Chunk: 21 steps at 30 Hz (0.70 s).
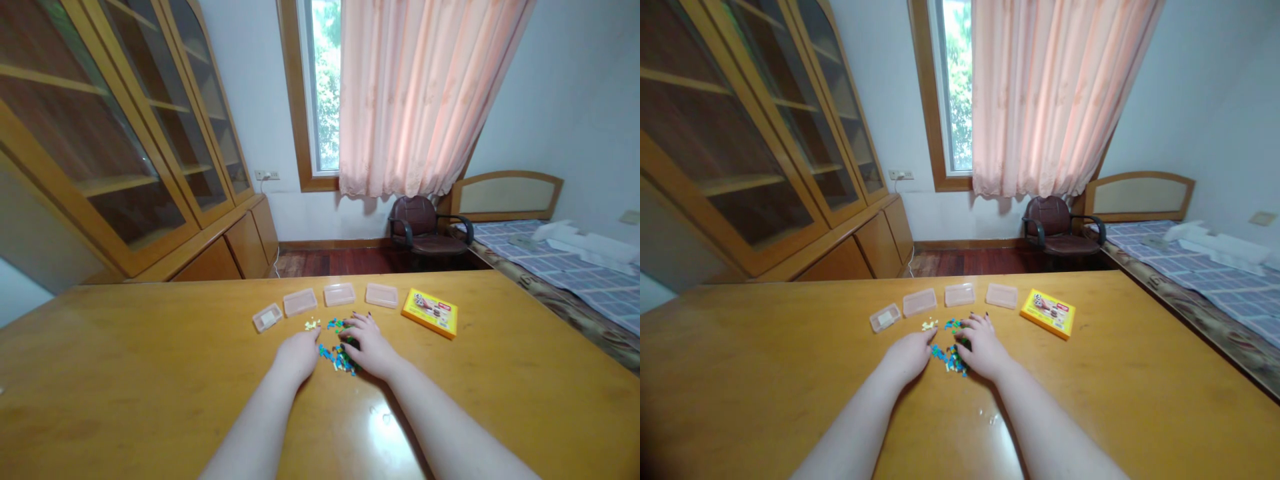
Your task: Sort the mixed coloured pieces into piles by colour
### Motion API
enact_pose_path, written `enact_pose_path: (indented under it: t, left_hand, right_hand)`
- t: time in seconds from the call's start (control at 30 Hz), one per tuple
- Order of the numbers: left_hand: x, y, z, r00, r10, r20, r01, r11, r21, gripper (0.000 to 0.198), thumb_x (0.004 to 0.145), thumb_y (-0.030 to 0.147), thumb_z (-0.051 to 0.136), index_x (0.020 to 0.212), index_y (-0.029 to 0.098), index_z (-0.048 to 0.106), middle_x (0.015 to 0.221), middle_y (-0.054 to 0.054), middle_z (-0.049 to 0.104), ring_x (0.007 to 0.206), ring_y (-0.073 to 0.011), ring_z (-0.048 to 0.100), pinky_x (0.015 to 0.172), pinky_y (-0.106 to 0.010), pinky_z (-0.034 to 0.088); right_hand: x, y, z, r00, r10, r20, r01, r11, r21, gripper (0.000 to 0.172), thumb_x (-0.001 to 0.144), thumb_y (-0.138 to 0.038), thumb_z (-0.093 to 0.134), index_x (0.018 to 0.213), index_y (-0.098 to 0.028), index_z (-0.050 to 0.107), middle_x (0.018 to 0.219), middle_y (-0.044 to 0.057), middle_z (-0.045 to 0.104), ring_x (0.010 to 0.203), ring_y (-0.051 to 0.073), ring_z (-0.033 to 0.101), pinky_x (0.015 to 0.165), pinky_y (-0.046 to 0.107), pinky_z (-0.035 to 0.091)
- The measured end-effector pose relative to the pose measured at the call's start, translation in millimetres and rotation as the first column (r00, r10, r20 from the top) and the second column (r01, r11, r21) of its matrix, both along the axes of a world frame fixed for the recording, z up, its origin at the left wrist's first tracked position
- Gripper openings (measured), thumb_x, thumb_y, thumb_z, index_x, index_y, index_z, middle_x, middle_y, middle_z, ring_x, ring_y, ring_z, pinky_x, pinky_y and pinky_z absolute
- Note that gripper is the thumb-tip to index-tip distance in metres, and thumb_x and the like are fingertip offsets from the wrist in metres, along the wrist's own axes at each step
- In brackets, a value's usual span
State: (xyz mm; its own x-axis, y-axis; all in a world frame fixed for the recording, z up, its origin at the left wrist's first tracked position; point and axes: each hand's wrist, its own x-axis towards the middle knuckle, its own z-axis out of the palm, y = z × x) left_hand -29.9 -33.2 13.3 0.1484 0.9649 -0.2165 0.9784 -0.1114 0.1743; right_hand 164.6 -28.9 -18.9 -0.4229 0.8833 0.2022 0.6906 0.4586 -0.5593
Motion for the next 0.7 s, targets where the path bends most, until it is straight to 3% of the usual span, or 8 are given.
enact_pose_path:
  t: [0.1,0.2,0.3,0.37,0.43,0.7]
  left_hand:
    - [0,2,0.3,0.997,0.073,-0.019,-0.072,0.996,0.048,0.047,0.081,0.02,0.042,0.128,0.023,0.049,0.112,-0.013,0.065,0.1,-0.025,0.062,0.083,-0.036,0.047]
    - [6,-1,3.2,1.0,0.02,-0.006,-0.02,0.992,0.126,0.036,0.084,0.02,0.037,0.114,0.023,0.057,0.104,-0.009,0.067,0.094,-0.0225,0.063,0.079,-0.033,0.047]
    - [12,-4,4.9,0.999,-0.043,-0.01,0.044,0.985,0.164,0.028,0.087,0.024,0.034,0.09,0.022,0.062,0.093,-0.007,0.068,0.087,-0.0207,0.063,0.073,-0.03,0.047]
    - [14,-5,5.4,0.998,-0.057,-0.007,0.058,0.983,0.172,0.026,0.087,0.025,0.034,0.086,0.022,0.06,0.092,-0.006,0.067,0.085,-0.0194,0.062,0.072,-0.029,0.046]
    - [14,-5,6.3,0.997,-0.074,0.004,0.072,0.985,0.159,0.025,0.088,0.025,0.035,0.087,0.022,0.06,0.094,-0.005,0.067,0.085,-0.0183,0.062,0.071,-0.028,0.045]
    - [16,-12,15.4,0.971,-0.234,0.043,0.229,0.968,0.104,0.03,0.084,0.02,0.04,0.099,0.028,0.065,0.094,-0.004,0.065,0.089,-0.0179,0.06,0.076,-0.026,0.044]
  right_hand:
    - [1,1,0.6,1.0,-0.027,-0.013,0.027,0.999,0.025,0.024,0.079,-0.027,0.055,0.1,-0.026,0.066,0.121,0.005,0.058,0.123,0.026,0.039,0.106,0.051,0.017]
    - [2,2,0.8,0.998,-0.057,-0.037,0.058,0.997,0.043,0.025,0.078,-0.028,0.056,0.102,-0.025,0.066,0.119,0.006,0.06,0.12,0.025,0.042,0.106,0.05,0.019]
    - [2,0,0.9,0.997,0.068,-0.047,-0.066,0.997,0.028,0.027,0.077,-0.028,0.058,0.102,-0.028,0.067,0.119,0.004,0.06,0.121,0.024,0.043,0.106,0.05,0.02]
    - [2,-2,0.9,0.983,0.177,-0.038,-0.177,0.984,0.016,0.024,0.077,-0.027,0.059,0.098,-0.032,0.068,0.118,0.002,0.061,0.122,0.023,0.043,0.106,0.05,0.019]
    - [1,-3,0.7,0.978,0.206,-0.025,-0.206,0.978,0.019,0.02,0.078,-0.028,0.058,0.093,-0.033,0.07,0.116,0.001,0.063,0.122,0.023,0.044,0.107,0.05,0.017]
    - [5,5,1.3,1.0,0.005,-0.026,-0.005,1.0,0.018,0.026,0.081,-0.023,0.051,0.099,-0.029,0.069,0.116,0.003,0.063,0.122,0.024,0.043,0.106,0.053,0.016]
